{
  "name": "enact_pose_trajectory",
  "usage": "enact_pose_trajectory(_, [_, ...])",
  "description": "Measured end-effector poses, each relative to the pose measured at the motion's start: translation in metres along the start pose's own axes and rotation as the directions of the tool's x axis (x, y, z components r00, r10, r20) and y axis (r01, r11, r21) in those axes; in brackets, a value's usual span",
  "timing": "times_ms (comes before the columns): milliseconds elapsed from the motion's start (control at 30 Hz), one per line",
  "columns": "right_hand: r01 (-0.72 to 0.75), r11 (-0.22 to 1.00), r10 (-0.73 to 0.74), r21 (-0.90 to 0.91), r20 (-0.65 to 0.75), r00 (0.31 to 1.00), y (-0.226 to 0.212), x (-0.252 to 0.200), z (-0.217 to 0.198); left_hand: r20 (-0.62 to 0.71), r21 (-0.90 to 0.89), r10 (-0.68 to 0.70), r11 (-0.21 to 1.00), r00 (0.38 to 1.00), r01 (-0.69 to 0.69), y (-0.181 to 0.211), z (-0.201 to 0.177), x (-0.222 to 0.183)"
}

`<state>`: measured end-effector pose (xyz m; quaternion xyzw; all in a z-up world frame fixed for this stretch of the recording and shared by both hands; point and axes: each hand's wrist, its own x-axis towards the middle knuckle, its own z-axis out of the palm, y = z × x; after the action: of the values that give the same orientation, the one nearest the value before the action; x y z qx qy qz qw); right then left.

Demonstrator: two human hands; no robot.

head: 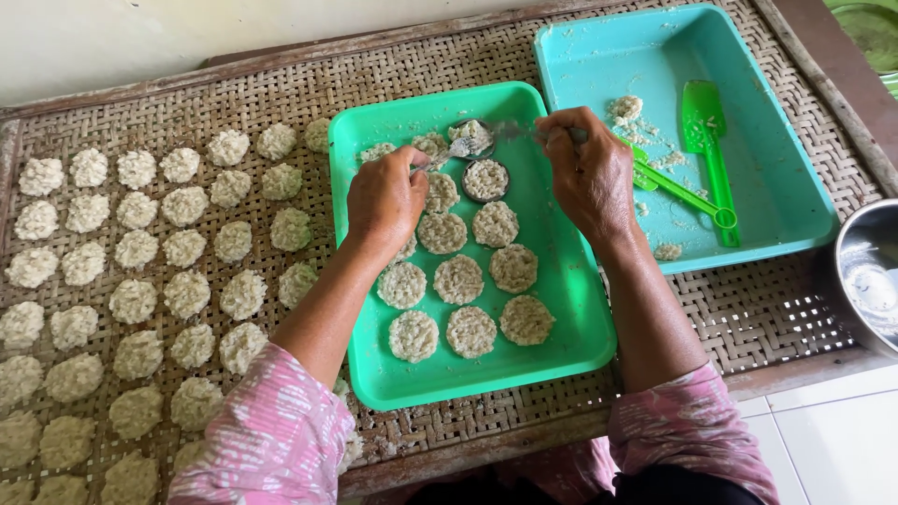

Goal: Molding food paste into small patties using a circular mold and a fork

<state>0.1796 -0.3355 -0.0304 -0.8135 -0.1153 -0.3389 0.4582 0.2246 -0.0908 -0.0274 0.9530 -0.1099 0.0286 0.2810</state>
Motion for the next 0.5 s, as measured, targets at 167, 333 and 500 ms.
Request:
enact_pose_trajectory(167, [0.075,0.997,-0.075,0.01,0.005,0.997,0.001,0.0,0.004,0.005,-0.019,-0.008,1.0,1.0,0.008,0.004,-0.004,-0.005])
enact_pose_trajectory(333, [0.076,0.995,-0.07,-0.067,0.092,0.993,0.002,0.0,0.002,-0.014,-0.097,-0.002,0.995,1.0,0.0,0.001,-0.009,-0.008])
enact_pose_trajectory(500, [0.053,0.997,-0.048,-0.05,0.107,0.993,-0.001,-0.001,-0.001,-0.101,-0.198,0.023,0.979,0.995,-0.043,0.006,-0.038,-0.015])
